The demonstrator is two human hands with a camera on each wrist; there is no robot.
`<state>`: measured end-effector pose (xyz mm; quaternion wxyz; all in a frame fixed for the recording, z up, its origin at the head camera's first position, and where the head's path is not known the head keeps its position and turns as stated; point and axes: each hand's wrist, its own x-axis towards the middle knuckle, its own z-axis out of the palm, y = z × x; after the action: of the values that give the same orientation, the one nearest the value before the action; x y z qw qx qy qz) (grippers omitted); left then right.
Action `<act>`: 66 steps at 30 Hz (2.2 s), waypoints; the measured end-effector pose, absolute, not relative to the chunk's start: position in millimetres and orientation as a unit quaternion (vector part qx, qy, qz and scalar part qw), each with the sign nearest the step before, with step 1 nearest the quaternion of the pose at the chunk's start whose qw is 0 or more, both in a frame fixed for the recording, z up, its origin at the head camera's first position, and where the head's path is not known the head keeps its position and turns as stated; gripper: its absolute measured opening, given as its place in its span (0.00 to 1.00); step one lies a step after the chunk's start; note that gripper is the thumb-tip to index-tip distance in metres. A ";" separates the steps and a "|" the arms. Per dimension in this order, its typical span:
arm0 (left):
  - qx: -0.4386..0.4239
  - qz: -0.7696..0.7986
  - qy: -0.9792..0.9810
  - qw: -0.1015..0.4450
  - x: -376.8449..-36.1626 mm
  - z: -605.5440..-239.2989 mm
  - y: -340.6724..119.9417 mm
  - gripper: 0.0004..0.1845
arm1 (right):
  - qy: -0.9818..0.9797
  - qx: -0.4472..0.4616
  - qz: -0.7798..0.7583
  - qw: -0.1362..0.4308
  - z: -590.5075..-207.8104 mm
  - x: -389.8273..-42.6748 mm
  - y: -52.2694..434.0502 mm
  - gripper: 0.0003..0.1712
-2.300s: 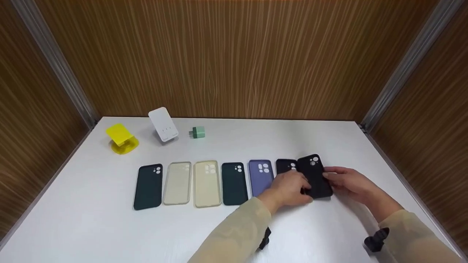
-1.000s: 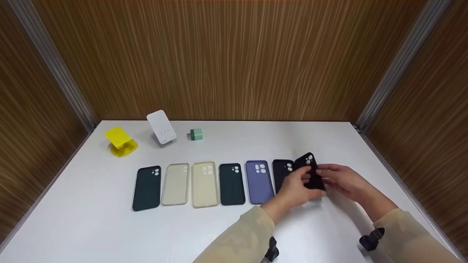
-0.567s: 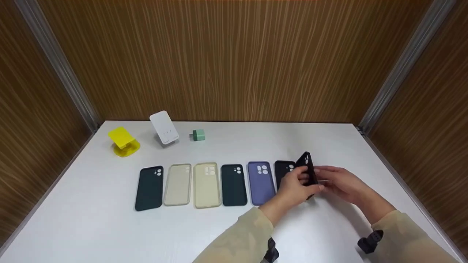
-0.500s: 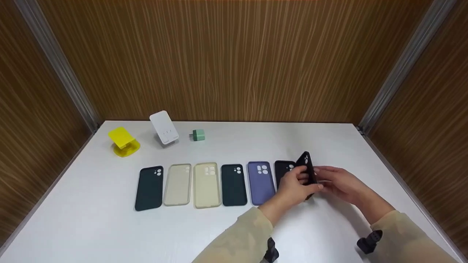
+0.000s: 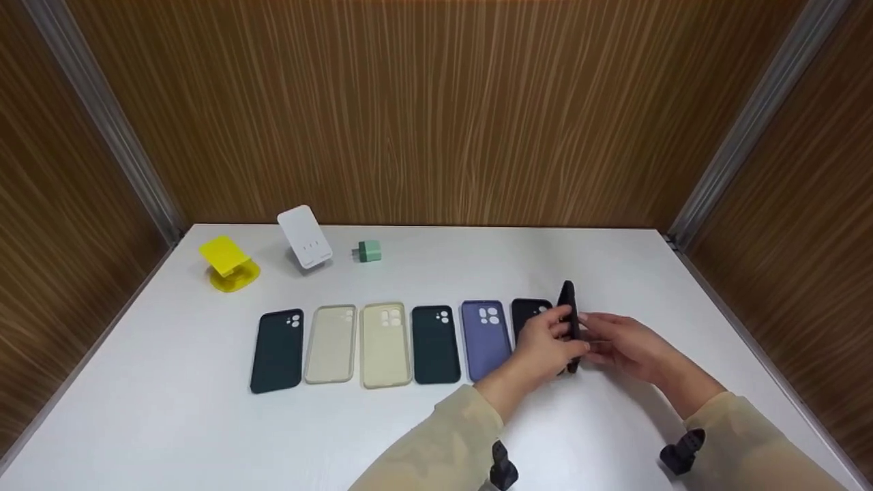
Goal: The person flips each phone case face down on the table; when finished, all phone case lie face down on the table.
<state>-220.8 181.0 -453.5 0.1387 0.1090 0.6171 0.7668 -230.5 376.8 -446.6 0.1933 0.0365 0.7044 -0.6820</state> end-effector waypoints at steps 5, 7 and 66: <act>0.111 0.776 0.604 0.144 -218.2 -452.4 181.4 0.37 | 0.726 0.029 -0.661 0.187 -446.3 -230.5 376.9 0.42; 0.112 0.786 0.589 0.149 -217.3 -452.5 181.7 0.38 | 0.737 0.028 -0.650 0.182 -445.9 -230.4 377.7 0.43; 0.224 0.471 0.850 0.070 -238.2 -475.3 182.3 0.48 | 0.853 0.051 -0.510 0.098 -454.1 -241.5 415.8 0.41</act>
<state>-238.2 182.3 -475.3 0.0703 0.2242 0.8501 0.4713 -241.5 415.8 -454.1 0.0978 0.0510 0.8533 -0.5096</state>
